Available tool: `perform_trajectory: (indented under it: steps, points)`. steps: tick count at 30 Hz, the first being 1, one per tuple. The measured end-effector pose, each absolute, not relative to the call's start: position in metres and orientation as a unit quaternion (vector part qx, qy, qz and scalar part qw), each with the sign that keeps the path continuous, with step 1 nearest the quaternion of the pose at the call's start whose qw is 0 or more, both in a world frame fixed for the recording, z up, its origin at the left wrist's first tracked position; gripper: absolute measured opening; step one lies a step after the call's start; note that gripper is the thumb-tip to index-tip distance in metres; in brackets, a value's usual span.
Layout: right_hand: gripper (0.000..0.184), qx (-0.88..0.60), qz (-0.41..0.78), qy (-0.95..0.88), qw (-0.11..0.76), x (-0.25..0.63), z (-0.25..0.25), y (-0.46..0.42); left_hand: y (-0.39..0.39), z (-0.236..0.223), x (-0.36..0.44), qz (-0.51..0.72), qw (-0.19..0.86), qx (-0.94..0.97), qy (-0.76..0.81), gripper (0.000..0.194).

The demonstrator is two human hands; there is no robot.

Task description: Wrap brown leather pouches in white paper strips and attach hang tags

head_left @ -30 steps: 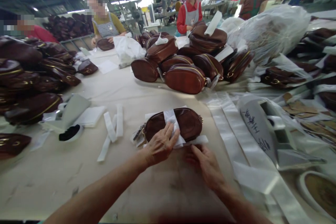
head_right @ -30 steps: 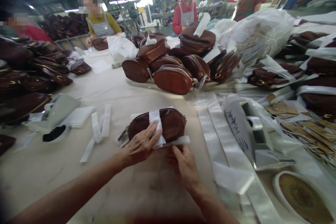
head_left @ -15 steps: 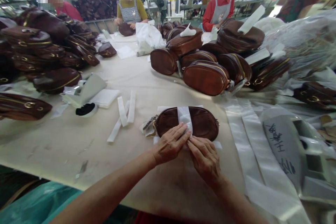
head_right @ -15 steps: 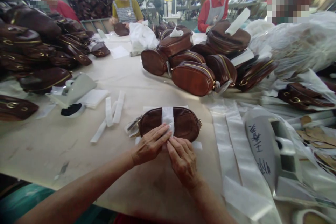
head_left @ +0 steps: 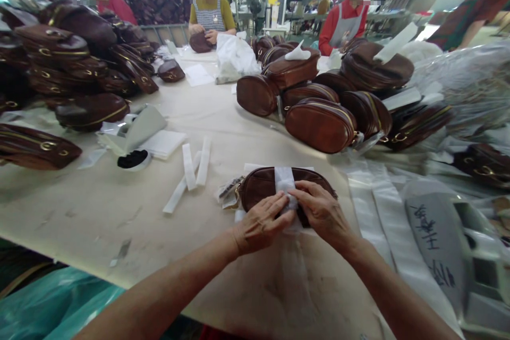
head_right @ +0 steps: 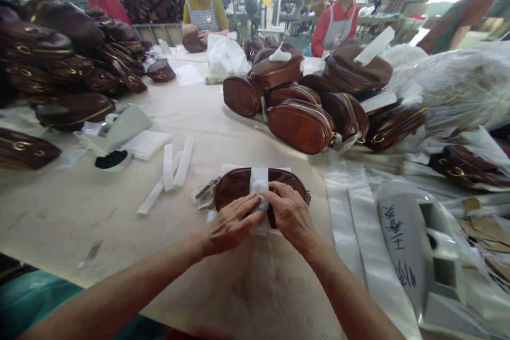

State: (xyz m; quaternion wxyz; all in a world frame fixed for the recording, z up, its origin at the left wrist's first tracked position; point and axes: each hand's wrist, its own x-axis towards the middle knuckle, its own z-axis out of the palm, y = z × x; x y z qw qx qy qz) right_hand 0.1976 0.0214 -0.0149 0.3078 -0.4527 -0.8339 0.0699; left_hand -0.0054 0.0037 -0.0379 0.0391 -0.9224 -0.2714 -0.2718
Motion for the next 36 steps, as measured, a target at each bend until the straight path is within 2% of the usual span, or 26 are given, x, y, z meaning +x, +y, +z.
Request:
perform_trajectory:
  steps: [5, 13, 17, 22, 29, 36]
  points:
    - [0.038, -0.407, 0.071, -0.866, 0.283, 0.204, -0.016, 0.031, 0.004, -0.035, -0.005, -0.281, 0.035, -0.92, -0.27, 0.03]
    - [0.028, -0.413, 0.159, -0.852, 0.279, 0.205, -0.008, 0.032, 0.003, -0.033, -0.005, -0.259, 0.043, -0.92, -0.29, 0.028]
    - [0.029, -0.418, 0.163, -0.841, 0.304, 0.202, -0.011, 0.03, 0.003, -0.033, -0.005, -0.25, 0.04, -0.921, -0.296, 0.03]
    - [0.023, -0.414, 0.142, -0.826, 0.355, 0.198, -0.014, 0.026, 0.003, -0.031, -0.003, -0.299, 0.05, -0.909, -0.285, 0.028]
    - [0.02, -0.342, 0.117, -0.838, 0.409, 0.194, -0.006, 0.014, 0.003, -0.036, -0.001, -0.353, 0.023, -0.895, -0.273, 0.026]
    - [0.025, -0.298, 0.104, -0.859, 0.404, 0.197, -0.012, 0.007, 0.004, -0.035, 0.001, -0.387, -0.003, -0.882, -0.27, 0.031]
